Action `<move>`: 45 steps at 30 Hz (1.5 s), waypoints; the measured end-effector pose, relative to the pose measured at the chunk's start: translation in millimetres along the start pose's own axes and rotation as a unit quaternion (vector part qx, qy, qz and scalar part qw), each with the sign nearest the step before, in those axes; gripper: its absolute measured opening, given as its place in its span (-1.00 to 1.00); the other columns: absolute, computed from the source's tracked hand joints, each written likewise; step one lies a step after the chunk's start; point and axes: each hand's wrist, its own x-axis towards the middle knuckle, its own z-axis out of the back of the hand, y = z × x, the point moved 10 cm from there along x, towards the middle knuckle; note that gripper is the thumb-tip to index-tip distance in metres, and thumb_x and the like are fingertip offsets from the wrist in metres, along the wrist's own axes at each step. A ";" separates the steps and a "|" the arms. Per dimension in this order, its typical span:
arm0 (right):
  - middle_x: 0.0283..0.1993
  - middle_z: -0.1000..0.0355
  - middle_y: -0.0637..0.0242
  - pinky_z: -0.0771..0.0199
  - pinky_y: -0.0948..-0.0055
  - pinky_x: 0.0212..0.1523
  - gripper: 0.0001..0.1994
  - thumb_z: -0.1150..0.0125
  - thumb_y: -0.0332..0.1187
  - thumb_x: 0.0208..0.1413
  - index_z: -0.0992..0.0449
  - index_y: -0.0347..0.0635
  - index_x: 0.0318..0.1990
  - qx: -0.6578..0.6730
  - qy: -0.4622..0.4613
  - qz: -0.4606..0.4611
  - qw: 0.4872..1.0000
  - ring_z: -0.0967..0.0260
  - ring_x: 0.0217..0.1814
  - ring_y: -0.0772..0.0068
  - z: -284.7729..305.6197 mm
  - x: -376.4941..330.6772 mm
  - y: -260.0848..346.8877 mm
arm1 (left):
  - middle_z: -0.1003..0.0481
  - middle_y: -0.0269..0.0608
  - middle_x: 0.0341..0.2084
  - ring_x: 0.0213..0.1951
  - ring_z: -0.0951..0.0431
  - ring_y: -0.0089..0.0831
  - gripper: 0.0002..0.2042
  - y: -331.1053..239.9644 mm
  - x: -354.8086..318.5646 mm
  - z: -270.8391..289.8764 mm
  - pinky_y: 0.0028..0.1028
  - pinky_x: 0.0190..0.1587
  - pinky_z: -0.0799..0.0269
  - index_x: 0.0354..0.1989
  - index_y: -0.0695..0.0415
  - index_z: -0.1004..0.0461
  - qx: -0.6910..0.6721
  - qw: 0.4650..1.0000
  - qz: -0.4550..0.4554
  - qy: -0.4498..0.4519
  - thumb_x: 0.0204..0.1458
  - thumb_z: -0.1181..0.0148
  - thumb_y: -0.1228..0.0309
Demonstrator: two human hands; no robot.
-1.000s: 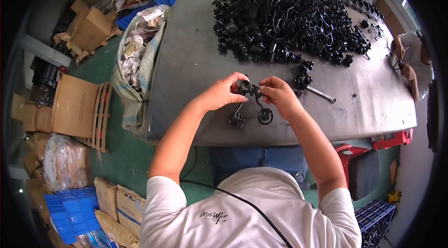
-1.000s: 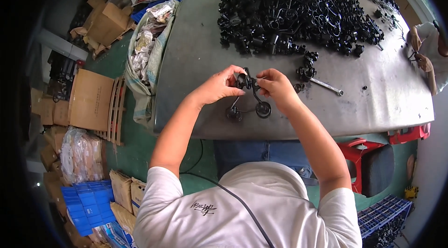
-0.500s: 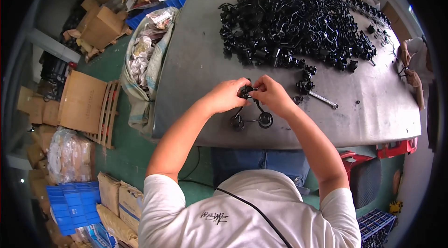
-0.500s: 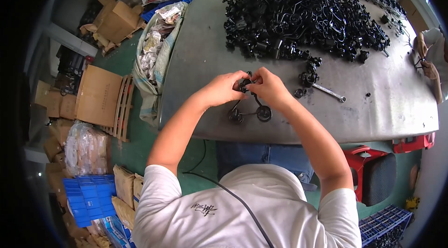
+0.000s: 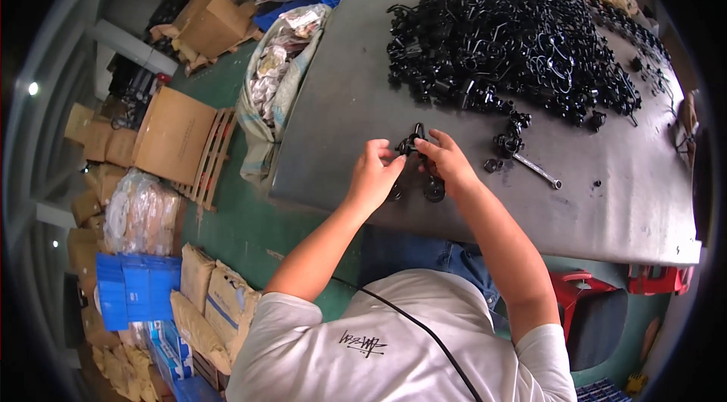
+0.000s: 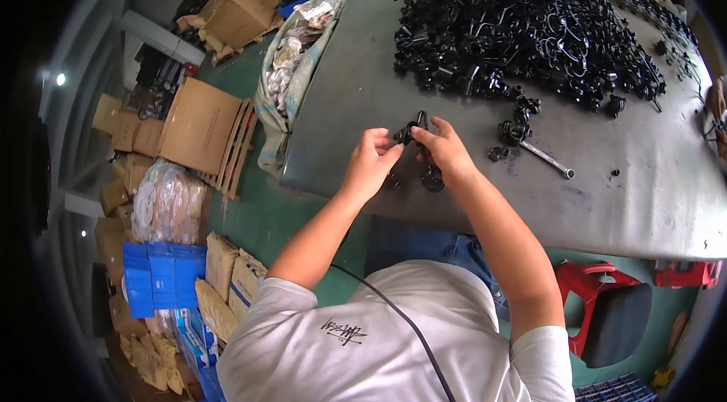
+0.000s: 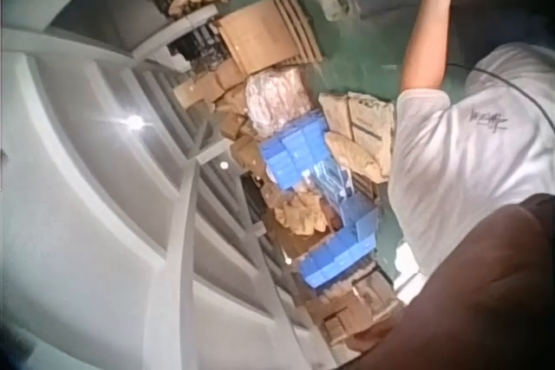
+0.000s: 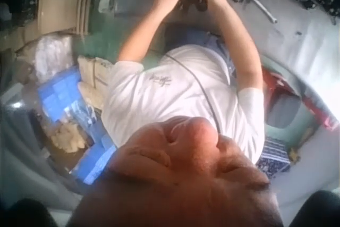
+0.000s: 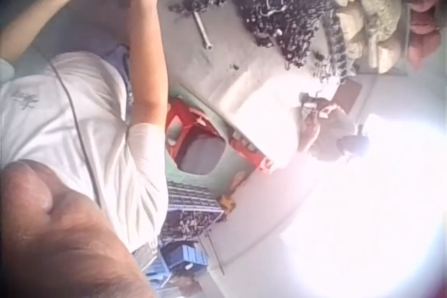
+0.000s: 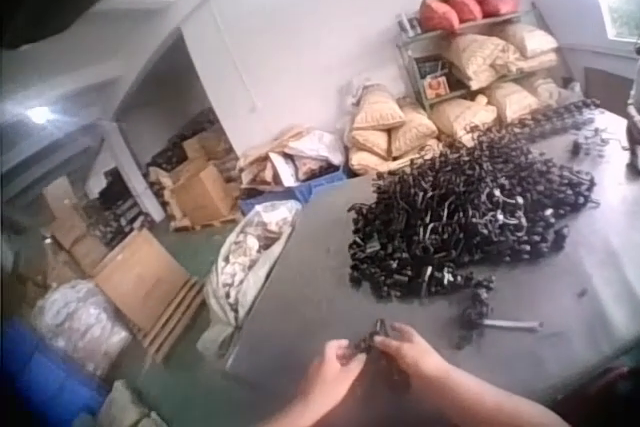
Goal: Assembling black metal bicycle components at a workbench in a manufacturing workshop.
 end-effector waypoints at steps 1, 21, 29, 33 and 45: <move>-0.17 -0.48 0.24 -0.42 0.52 -0.32 -0.18 -0.34 -0.21 0.15 -0.01 -0.36 0.43 -0.006 0.008 -0.001 1.000 -0.37 -0.33 0.51 -0.4 2.0 -0.8 | -0.56 0.00 -0.23 -0.27 -0.61 -0.31 -0.53 0.4 -1.4 -3.2 -0.27 -0.20 -0.52 0.05 0.25 -0.33 0.000 1.000 0.006 -0.006 0.06 -0.35 0.29; -0.18 -0.35 0.22 -0.42 0.22 -0.14 -0.69 -0.32 -0.26 0.06 -0.51 -0.09 -0.05 -0.657 -0.351 0.341 0.573 -0.39 -0.13 0.15 45.6 -109.5 80.2 | -0.51 -0.30 -0.44 -0.61 -0.28 -0.72 -0.75 14.7 10.3 -3.5 -0.64 -0.58 -0.20 -0.23 0.19 -0.33 -0.375 0.925 0.034 0.060 0.12 -0.33 0.41; -0.21 -0.38 0.21 -0.48 0.22 -0.13 -0.85 -0.21 -0.39 0.12 -0.46 -0.20 -0.18 -0.668 -0.281 0.284 0.627 -0.44 -0.13 0.16 80.3 -86.5 55.2 | -0.55 -0.24 -0.39 -0.60 -0.30 -0.71 -0.75 21.1 4.0 -13.9 -0.66 -0.54 -0.24 -0.19 0.15 -0.33 -0.496 0.861 0.081 0.085 0.15 -0.31 0.39; -0.23 -0.45 0.13 -0.49 0.20 -0.20 -0.84 -0.19 -0.47 0.15 -0.50 -0.23 -0.12 -0.332 -0.223 0.134 0.907 -0.47 -0.20 0.03 77.5 -81.3 33.0 | -0.55 -0.24 -0.38 -0.59 -0.30 -0.72 -0.75 29.7 2.2 -18.2 -0.66 -0.54 -0.24 -0.18 0.15 -0.33 -0.488 0.864 0.086 0.086 0.15 -0.31 0.39; -0.16 -0.39 0.22 -0.48 0.29 -0.13 -0.74 -0.32 -0.41 0.06 -0.56 -0.15 -0.07 -0.629 -0.216 0.350 0.660 -0.41 -0.22 0.17 28.3 -106.2 49.0 | -0.57 -0.20 -0.38 -0.57 -0.33 -0.72 -0.76 21.8 0.6 -32.0 -0.67 -0.54 -0.24 -0.19 0.16 -0.34 -0.448 0.883 0.083 0.114 0.12 -0.32 0.43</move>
